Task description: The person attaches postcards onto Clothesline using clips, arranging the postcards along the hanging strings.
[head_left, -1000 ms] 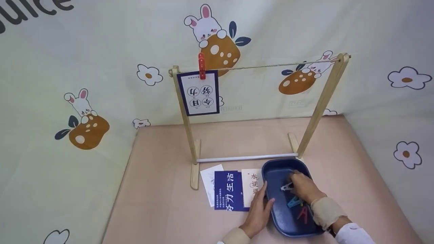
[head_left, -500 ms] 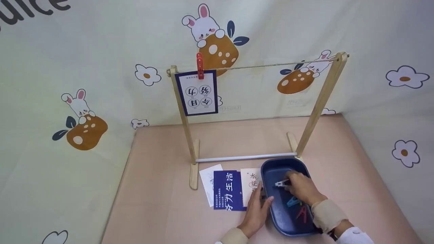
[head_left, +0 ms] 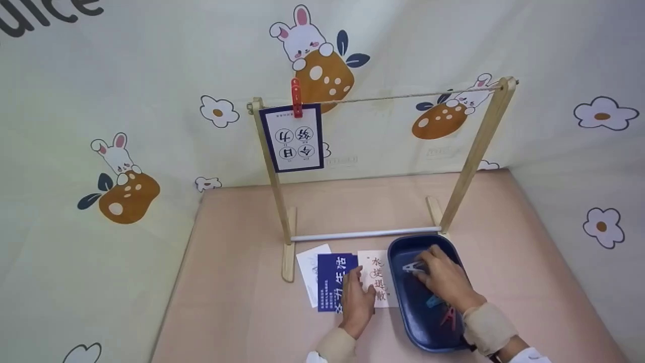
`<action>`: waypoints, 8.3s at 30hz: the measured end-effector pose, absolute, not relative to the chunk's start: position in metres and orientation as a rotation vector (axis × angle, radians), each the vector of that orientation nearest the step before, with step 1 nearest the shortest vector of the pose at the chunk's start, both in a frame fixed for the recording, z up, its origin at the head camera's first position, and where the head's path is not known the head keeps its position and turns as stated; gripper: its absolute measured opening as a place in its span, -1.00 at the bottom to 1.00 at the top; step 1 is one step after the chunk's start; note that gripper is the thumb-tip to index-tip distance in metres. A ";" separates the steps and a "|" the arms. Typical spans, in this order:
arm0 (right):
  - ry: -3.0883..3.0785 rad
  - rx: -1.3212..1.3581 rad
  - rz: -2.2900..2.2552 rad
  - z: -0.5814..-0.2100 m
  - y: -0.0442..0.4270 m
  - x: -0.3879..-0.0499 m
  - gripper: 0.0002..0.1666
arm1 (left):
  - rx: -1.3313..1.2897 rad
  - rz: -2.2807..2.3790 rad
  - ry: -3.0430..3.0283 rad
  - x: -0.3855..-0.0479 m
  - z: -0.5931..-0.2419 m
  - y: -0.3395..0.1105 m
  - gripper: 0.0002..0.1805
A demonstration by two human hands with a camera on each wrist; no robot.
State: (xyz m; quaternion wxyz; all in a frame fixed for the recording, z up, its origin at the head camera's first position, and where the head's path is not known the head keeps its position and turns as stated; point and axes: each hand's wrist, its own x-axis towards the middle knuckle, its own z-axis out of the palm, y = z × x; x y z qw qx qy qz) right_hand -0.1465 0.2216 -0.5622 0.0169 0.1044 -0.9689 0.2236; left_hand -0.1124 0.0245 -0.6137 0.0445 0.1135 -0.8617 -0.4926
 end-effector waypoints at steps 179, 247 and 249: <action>-2.909 1.126 0.210 -0.165 0.069 -0.278 -0.38 | 0.232 -1.830 -2.171 -0.245 -0.371 -0.083 -0.68; -2.348 0.906 0.606 -0.292 0.151 -0.172 -0.64 | 0.034 -2.215 -2.157 -0.163 -0.471 -0.072 -0.44; -2.354 0.883 0.624 -0.300 0.155 -0.167 -0.62 | -0.042 -2.172 -2.229 -0.155 -0.476 -0.069 -0.39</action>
